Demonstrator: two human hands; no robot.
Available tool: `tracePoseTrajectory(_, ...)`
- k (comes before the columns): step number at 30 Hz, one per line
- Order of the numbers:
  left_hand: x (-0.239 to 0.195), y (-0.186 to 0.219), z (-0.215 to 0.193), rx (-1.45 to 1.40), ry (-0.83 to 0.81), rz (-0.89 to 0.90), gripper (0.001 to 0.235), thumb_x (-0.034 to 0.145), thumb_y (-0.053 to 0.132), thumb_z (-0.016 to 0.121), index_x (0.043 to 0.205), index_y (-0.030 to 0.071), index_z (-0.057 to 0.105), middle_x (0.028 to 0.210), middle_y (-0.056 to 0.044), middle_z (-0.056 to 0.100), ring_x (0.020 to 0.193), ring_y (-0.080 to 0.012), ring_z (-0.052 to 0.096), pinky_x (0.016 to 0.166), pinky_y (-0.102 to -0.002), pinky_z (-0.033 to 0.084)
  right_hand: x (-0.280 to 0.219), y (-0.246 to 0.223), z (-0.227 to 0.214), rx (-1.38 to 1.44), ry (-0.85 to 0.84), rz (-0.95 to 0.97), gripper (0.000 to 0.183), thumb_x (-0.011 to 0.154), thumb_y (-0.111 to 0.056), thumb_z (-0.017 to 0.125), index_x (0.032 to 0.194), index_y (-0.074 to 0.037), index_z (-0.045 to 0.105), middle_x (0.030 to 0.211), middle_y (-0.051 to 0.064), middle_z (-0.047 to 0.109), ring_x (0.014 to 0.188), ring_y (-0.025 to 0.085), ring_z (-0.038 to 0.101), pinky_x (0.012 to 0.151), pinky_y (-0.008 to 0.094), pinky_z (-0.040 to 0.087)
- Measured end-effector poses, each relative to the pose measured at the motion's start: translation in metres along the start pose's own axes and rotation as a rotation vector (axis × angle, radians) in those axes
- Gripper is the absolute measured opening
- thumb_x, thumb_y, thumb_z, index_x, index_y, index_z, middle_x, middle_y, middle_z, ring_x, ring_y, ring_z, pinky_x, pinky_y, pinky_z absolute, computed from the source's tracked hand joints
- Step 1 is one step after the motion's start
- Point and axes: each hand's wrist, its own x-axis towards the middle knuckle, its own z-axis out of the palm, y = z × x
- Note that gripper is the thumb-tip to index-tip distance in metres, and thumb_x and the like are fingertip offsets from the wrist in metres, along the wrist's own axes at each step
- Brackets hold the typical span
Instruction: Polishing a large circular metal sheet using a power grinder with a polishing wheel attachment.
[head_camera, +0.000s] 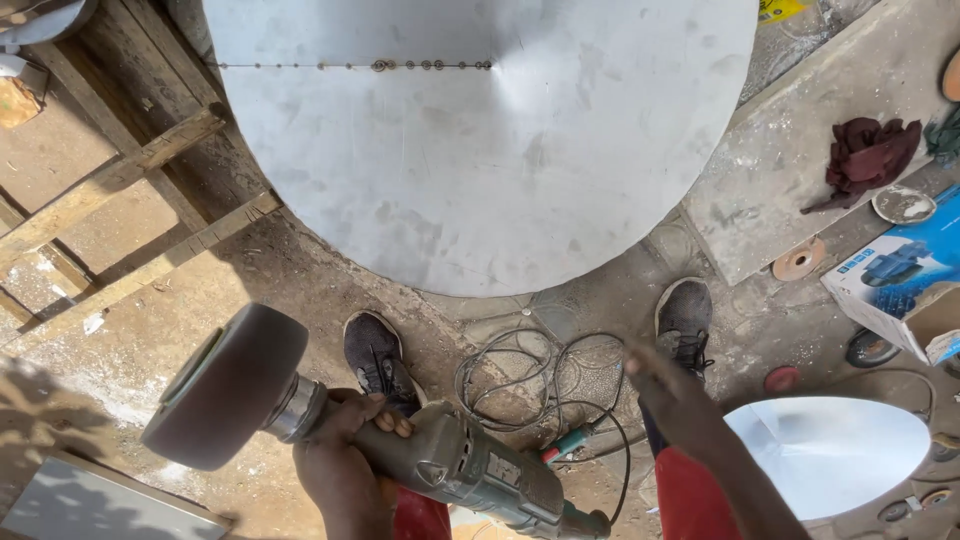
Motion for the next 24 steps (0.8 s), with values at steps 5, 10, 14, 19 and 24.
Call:
tracePoseTrajectory(5, -0.009, 0.043, 0.049, 0.033, -0.055, -0.066, 0.018, 0.088, -0.012, 0.071, 0.081, -0.002, 0.059, 0.064, -0.022, 0.056, 0.053, -0.0368, 0.058, 0.055, -0.048, 0.055, -0.093, 0.172, 0.112, 0.593, -0.645, 0.292, 0.086, 0.105, -0.045, 0.079, 0.188, -0.033, 0.056, 0.187, 0.007, 0.071, 0.173, 0.023, 0.067, 0.13, 0.04, 0.068)
tracePoseTrajectory(10, -0.012, 0.054, 0.151, 0.143, -0.169, -0.066, 0.019, 0.097, -0.008, 0.082, 0.09, 0.003, 0.068, 0.07, -0.012, 0.065, 0.055, -0.0273, 0.065, 0.055, -0.042, 0.06, -0.098, 0.165, 0.135, 0.753, -0.559, 0.412, 0.068, 0.111, -0.007, 0.083, 0.176, -0.02, 0.07, 0.167, 0.018, 0.086, 0.155, 0.035, 0.082, 0.132, 0.039, 0.069)
tracePoseTrajectory(14, 0.005, 0.036, 0.25, 0.362, -0.382, -0.02, 0.019, 0.093, 0.0, 0.079, 0.106, 0.001, 0.067, 0.073, -0.016, 0.07, 0.051, -0.0286, 0.065, 0.049, -0.044, 0.055, -0.118, 0.043, 0.098, 0.051, -0.109, 0.276, 0.07, 0.084, -0.059, 0.102, 0.145, -0.032, 0.082, 0.102, 0.002, 0.095, 0.1, 0.03, 0.094, 0.092, 0.05, 0.069)
tracePoseTrajectory(19, 0.008, 0.006, 0.32, 0.674, -0.454, -0.033, 0.026, 0.087, 0.012, 0.071, 0.112, 0.004, 0.067, 0.08, -0.012, 0.074, 0.057, -0.0275, 0.066, 0.055, -0.044, 0.058, -0.104, 0.039, 0.125, 0.104, 0.164, 0.242, 0.062, 0.07, -0.039, 0.102, 0.129, -0.024, 0.09, 0.11, 0.01, 0.096, 0.109, 0.039, 0.089, 0.1, 0.052, 0.068)
tracePoseTrajectory(24, 0.033, -0.012, 0.325, 0.722, -0.457, -0.057, 0.023, 0.088, 0.014, 0.064, 0.11, 0.005, 0.065, 0.081, -0.013, 0.074, 0.055, -0.0279, 0.067, 0.054, -0.045, 0.058, -0.079, 0.059, 0.145, -0.061, 0.176, 0.19, 0.06, 0.071, -0.04, 0.092, 0.129, -0.026, 0.085, 0.092, 0.012, 0.092, 0.097, 0.045, 0.087, 0.099, 0.059, 0.069)
